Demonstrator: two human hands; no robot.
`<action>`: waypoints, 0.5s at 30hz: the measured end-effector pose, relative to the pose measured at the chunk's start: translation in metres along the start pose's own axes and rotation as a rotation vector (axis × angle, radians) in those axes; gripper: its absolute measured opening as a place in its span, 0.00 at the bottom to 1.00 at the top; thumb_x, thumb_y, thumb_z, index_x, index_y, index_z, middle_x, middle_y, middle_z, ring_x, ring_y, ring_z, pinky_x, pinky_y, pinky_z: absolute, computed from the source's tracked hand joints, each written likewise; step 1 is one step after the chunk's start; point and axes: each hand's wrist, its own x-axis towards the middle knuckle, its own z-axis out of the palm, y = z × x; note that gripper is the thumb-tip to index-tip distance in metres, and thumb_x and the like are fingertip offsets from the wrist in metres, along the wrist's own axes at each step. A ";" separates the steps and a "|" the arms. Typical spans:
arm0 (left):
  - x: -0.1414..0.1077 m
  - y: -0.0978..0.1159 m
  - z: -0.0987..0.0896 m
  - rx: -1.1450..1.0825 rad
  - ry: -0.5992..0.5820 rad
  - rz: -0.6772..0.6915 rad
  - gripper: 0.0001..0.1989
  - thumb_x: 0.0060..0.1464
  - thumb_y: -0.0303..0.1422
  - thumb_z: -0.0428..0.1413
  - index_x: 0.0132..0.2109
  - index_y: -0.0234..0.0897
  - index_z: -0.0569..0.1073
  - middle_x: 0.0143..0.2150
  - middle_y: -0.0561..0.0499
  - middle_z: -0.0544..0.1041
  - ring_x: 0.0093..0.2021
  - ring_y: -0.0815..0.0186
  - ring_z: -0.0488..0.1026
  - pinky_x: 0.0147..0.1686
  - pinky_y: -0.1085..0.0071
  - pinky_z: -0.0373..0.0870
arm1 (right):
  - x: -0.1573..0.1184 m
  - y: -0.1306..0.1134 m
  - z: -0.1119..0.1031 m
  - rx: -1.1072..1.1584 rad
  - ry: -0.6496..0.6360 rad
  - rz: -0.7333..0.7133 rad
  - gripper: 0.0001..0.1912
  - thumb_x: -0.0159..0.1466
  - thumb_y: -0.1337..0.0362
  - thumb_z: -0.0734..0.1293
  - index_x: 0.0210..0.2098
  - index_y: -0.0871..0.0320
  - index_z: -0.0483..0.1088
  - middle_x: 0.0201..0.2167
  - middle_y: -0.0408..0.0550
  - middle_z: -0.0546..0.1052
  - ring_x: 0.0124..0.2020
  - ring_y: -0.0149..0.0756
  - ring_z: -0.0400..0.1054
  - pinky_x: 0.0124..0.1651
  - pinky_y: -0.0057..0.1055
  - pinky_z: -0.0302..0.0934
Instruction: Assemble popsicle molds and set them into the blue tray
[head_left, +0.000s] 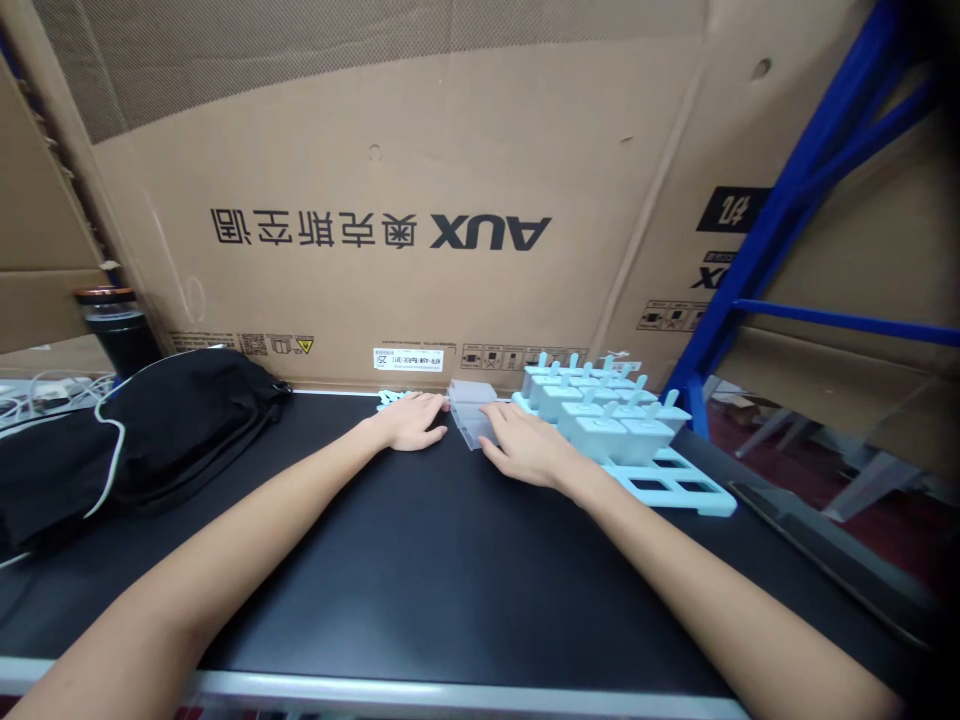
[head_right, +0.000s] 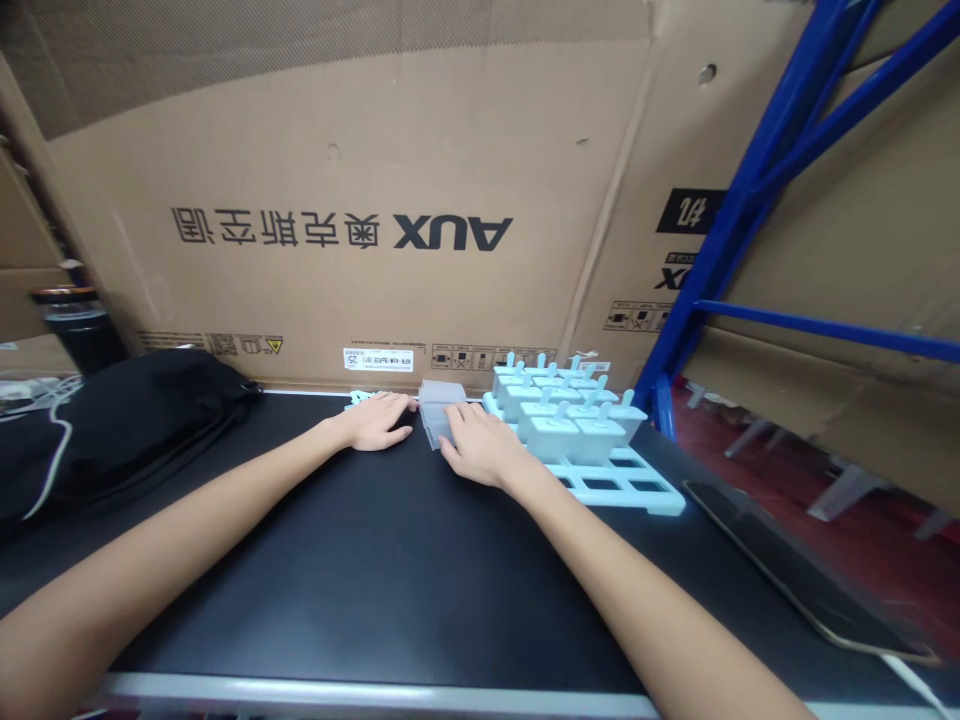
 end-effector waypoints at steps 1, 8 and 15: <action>0.000 0.000 0.000 -0.001 0.001 0.003 0.19 0.61 0.42 0.44 0.54 0.36 0.62 0.56 0.43 0.71 0.57 0.56 0.68 0.57 0.60 0.60 | 0.005 0.001 0.002 0.017 0.016 0.023 0.22 0.68 0.57 0.52 0.53 0.65 0.63 0.50 0.62 0.71 0.52 0.48 0.65 0.51 0.40 0.59; 0.000 -0.001 0.002 0.016 0.006 0.017 0.16 0.61 0.41 0.45 0.52 0.37 0.63 0.51 0.44 0.74 0.53 0.56 0.70 0.55 0.60 0.64 | 0.037 0.009 0.022 0.051 0.021 0.085 0.26 0.70 0.53 0.48 0.54 0.65 0.63 0.51 0.63 0.72 0.54 0.48 0.65 0.52 0.40 0.58; 0.001 -0.004 0.005 0.022 0.002 0.048 0.20 0.62 0.41 0.44 0.56 0.37 0.63 0.60 0.44 0.69 0.60 0.56 0.66 0.59 0.60 0.60 | 0.035 0.008 0.028 0.047 0.022 0.068 0.27 0.70 0.53 0.48 0.57 0.66 0.62 0.56 0.63 0.69 0.58 0.47 0.62 0.56 0.41 0.57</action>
